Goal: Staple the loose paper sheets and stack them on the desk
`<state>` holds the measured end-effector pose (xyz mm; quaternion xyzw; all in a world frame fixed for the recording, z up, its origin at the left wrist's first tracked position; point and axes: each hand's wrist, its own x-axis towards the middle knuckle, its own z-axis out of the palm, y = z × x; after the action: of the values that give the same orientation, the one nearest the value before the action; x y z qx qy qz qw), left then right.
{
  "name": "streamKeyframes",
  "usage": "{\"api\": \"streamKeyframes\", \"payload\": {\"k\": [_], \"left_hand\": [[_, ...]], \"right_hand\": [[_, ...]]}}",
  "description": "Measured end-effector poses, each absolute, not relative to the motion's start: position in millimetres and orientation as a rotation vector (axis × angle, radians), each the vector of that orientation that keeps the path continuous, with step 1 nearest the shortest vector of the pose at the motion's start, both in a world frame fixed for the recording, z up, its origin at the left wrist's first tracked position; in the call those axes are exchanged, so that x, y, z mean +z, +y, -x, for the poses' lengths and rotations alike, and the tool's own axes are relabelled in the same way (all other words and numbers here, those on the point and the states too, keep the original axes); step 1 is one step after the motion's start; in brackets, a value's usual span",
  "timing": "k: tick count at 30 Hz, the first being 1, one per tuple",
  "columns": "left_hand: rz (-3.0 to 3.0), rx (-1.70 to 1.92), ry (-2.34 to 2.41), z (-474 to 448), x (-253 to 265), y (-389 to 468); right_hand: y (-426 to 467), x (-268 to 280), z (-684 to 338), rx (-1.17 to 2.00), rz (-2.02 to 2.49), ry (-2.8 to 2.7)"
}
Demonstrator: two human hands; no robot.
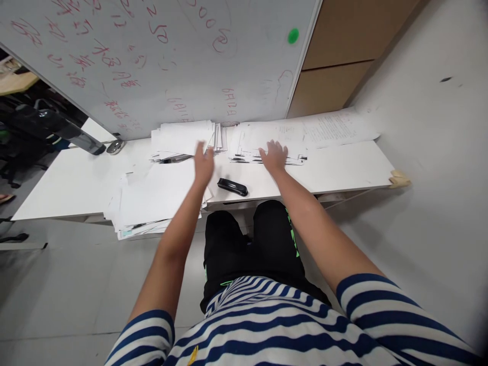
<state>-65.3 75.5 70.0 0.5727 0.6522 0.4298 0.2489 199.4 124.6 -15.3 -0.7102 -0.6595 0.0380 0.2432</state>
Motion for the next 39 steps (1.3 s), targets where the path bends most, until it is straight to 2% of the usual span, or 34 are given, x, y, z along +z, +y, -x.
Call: {"api": "streamKeyframes", "payload": {"k": [4,12,27,39], "left_hand": [[-2.222,0.677,1.774,9,41,29],[-2.142,0.55,2.052,-3,30,27],[-1.936,0.834,2.308,-18,20,40],[-1.994,0.757,2.318,-15,19,42]], "right_hand": [[123,-10,-197,0.065,1.972,-1.797],[129,-15,-196,-0.019,2.026,-1.735],[119,-6,-193,-0.095,1.918,-1.822],[121,-12,-199,0.028,1.777,-2.082]]}}
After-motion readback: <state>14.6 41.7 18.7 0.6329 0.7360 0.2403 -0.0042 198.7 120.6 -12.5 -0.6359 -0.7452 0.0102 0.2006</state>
